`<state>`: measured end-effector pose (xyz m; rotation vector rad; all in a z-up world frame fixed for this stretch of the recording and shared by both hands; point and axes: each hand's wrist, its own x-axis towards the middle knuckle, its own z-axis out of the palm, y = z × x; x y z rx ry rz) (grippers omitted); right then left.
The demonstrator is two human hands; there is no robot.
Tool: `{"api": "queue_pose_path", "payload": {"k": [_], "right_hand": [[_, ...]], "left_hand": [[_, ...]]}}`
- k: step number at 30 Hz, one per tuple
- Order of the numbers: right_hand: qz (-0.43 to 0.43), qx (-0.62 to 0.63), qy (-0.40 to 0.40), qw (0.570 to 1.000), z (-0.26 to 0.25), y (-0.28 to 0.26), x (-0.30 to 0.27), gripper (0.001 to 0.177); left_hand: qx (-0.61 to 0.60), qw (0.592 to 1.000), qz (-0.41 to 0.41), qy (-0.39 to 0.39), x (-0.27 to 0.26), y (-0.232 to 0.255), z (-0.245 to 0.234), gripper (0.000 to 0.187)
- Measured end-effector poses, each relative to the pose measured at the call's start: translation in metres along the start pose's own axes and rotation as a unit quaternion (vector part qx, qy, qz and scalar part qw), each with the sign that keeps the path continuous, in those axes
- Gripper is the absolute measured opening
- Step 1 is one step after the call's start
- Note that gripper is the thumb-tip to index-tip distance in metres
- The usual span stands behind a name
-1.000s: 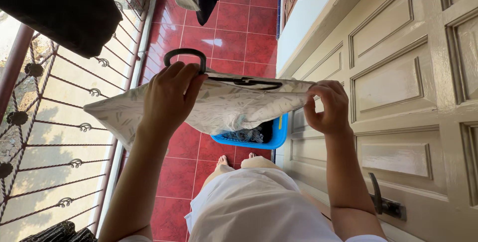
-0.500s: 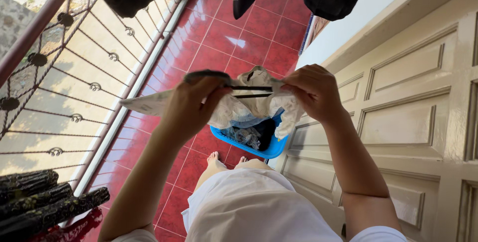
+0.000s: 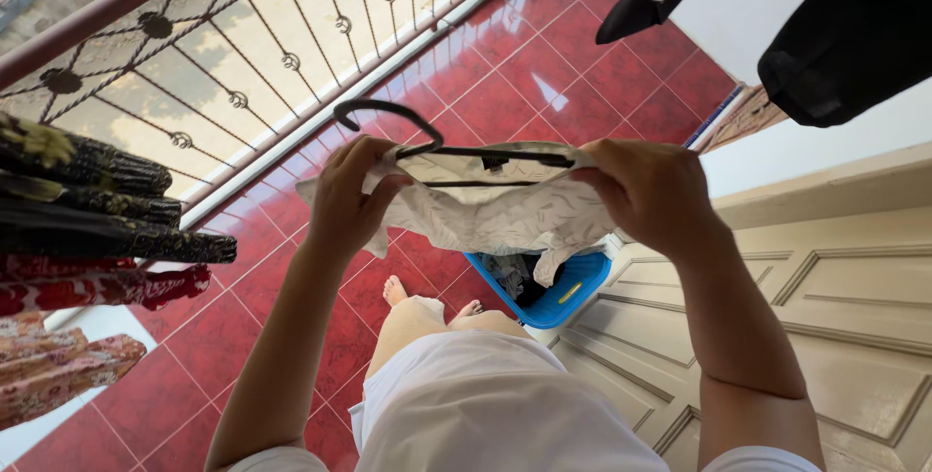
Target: The person takes wet clothes from a blue laundry basket and hangs them on a clothesline using hangers. They handle several items including a black top, a gray shirt, a red floral dress, a dark top, and a white patterned dress, placing each on a hanger and hanging it on the line.
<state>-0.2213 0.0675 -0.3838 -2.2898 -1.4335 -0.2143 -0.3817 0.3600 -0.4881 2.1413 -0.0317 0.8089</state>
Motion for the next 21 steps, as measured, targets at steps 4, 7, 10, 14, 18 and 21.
{"api": "queue_pose_path", "payload": {"k": [4, 7, 10, 14, 18, 21], "right_hand": [[0.017, 0.003, -0.022, 1.000, -0.006, 0.001, 0.014, 0.017], [-0.066, 0.044, -0.005, 0.997, -0.006, -0.011, 0.024, 0.021], [-0.093, 0.042, 0.010, 0.995, -0.014, -0.029, 0.042, 0.028], [-0.070, 0.076, 0.060, 0.993, -0.013, -0.077, 0.063, 0.018], [-0.102, -0.010, 0.200, 0.974, -0.025, -0.137, 0.104, 0.011], [-0.124, 0.020, 0.266, 0.956, -0.057, -0.187, 0.147, 0.011]], "left_hand": [[0.086, 0.995, -0.043, 0.020, -0.024, -0.011, -0.037, 0.005], [0.098, 0.989, -0.083, 0.069, -0.041, -0.016, -0.067, 0.005], [0.083, 0.988, -0.083, 0.105, -0.043, -0.021, -0.106, 0.006], [0.048, 0.982, -0.101, 0.155, -0.029, -0.020, -0.154, 0.009], [0.200, 0.937, -0.003, 0.286, -0.004, -0.013, -0.188, 0.037], [0.162, 0.914, 0.029, 0.371, 0.014, 0.001, -0.210, 0.060]]}}
